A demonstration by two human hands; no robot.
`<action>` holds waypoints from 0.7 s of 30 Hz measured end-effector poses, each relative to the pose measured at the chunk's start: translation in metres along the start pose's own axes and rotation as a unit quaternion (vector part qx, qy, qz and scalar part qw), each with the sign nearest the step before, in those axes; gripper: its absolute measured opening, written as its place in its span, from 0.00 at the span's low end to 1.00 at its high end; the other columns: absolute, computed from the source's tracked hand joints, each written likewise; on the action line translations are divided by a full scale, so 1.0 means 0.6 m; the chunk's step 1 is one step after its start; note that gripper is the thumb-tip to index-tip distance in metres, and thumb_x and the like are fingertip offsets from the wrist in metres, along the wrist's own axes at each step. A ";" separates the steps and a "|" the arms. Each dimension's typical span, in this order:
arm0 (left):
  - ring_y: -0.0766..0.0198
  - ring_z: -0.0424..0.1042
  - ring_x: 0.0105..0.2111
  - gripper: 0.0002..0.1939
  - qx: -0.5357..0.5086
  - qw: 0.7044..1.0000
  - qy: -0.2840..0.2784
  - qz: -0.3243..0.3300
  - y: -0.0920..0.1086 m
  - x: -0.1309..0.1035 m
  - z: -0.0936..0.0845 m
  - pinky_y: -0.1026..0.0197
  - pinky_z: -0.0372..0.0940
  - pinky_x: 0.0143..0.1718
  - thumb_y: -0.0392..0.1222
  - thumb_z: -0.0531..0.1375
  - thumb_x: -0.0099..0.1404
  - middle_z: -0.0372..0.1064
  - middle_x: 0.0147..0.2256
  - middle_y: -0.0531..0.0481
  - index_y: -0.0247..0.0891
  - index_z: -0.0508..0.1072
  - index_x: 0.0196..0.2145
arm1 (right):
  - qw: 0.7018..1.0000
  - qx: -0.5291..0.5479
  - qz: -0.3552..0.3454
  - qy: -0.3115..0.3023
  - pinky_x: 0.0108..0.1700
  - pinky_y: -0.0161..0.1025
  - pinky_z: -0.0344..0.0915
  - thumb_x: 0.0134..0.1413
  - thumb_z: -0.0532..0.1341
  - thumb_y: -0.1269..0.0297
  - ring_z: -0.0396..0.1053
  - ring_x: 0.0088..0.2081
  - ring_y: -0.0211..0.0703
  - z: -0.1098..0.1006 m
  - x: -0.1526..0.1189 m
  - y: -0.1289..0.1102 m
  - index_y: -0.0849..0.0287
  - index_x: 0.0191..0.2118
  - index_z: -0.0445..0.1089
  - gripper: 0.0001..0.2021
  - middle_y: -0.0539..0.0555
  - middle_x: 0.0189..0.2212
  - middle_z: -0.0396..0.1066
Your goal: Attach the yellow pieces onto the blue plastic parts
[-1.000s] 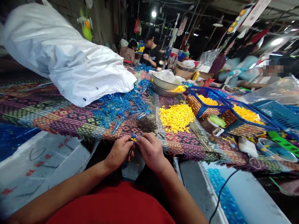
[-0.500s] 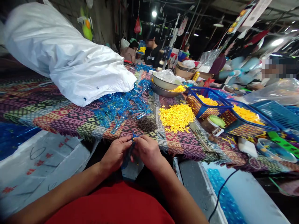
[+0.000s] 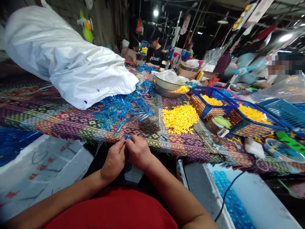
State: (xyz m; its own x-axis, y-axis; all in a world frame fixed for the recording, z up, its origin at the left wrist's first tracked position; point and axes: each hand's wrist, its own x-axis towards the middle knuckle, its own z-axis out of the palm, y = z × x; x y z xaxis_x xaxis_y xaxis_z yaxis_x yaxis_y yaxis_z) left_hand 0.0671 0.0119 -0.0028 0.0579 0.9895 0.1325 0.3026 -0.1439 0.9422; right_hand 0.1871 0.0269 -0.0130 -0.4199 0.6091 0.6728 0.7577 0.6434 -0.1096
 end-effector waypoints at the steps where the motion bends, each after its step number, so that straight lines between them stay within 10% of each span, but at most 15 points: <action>1: 0.61 0.66 0.32 0.07 -0.005 1.000 0.002 -0.004 0.000 0.000 0.000 0.61 0.59 0.37 0.39 0.52 0.61 0.68 0.30 0.46 0.35 0.69 0.30 | 1.000 0.001 0.000 -0.003 0.27 0.35 0.56 0.54 0.51 0.72 0.58 0.25 0.39 0.002 0.002 0.000 0.61 0.26 0.65 0.09 0.54 0.23 0.61; 21: 0.68 0.62 0.21 0.07 -0.197 0.974 0.040 -0.105 -0.043 -0.008 -0.035 0.67 0.57 0.22 0.41 0.57 0.57 0.65 0.21 0.53 0.35 0.70 0.29 | 0.998 0.011 -0.027 -0.061 0.29 0.35 0.57 0.55 0.49 0.69 0.58 0.27 0.40 0.050 0.019 -0.028 0.62 0.27 0.67 0.11 0.55 0.25 0.62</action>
State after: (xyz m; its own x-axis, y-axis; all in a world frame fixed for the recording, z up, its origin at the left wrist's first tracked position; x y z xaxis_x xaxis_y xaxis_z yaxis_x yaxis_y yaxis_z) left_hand 0.0392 0.0111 -0.0215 -0.0444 0.9968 -0.0668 -0.0906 0.0625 0.9939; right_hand 0.1549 0.0368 -0.0254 -0.5182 0.6252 0.5836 0.7218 0.6858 -0.0937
